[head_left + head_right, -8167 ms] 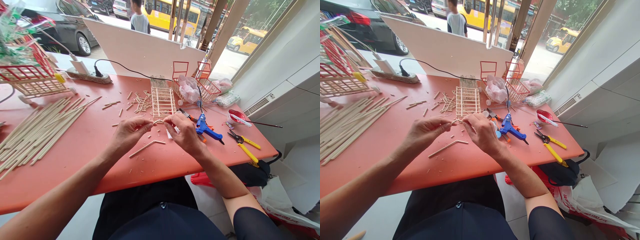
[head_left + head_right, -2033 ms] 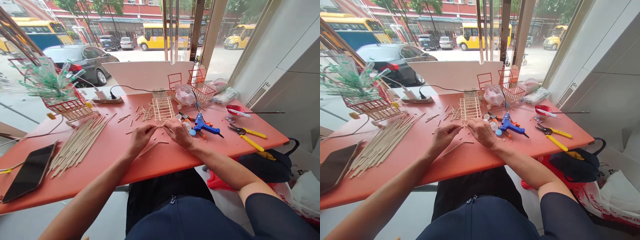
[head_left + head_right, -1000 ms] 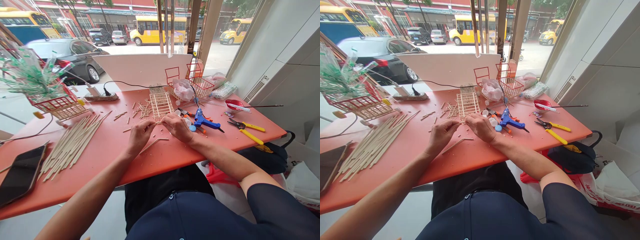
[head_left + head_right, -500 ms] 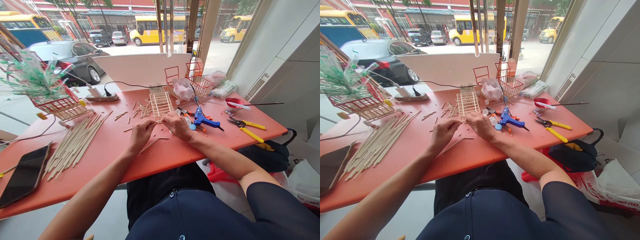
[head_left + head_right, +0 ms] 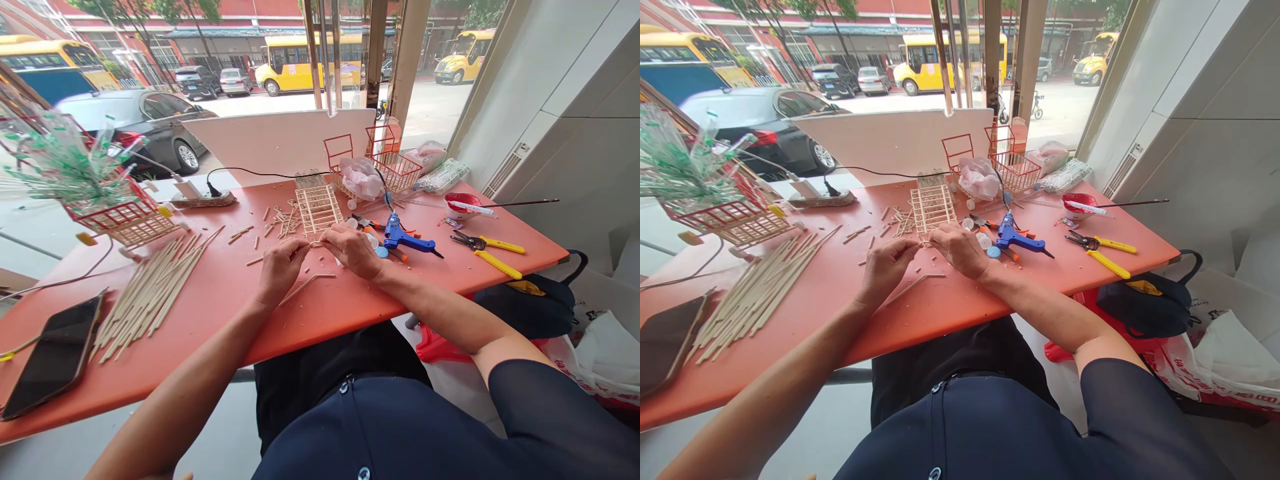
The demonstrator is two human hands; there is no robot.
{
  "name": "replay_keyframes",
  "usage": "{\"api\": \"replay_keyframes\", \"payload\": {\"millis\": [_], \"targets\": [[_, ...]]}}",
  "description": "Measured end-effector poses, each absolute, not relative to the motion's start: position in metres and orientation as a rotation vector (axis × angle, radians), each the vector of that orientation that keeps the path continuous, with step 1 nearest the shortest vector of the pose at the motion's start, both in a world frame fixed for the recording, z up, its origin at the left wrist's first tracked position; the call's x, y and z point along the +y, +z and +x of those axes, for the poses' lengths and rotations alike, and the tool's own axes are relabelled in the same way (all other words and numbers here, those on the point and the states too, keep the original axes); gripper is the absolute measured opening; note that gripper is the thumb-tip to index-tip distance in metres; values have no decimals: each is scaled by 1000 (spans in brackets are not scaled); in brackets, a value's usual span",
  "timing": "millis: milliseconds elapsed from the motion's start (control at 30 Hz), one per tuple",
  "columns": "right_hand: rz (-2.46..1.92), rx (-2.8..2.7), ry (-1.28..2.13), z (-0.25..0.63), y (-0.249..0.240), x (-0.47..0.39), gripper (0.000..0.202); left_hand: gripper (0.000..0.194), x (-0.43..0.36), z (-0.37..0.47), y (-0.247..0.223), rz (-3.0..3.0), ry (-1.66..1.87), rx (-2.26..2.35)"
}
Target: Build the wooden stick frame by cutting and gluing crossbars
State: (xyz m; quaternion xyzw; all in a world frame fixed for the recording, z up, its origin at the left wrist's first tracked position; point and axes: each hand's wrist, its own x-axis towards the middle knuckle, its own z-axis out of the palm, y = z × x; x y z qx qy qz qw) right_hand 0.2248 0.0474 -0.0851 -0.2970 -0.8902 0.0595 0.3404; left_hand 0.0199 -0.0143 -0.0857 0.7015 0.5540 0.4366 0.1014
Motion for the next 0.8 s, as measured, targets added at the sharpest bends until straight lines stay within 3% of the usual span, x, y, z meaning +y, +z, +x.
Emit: {"api": "replay_keyframes", "payload": {"millis": [800], "targets": [[-750, -2334, 121, 224, -86, 46, 20, 18, -15, 22, -85, 2073, 1300, 1640]]}}
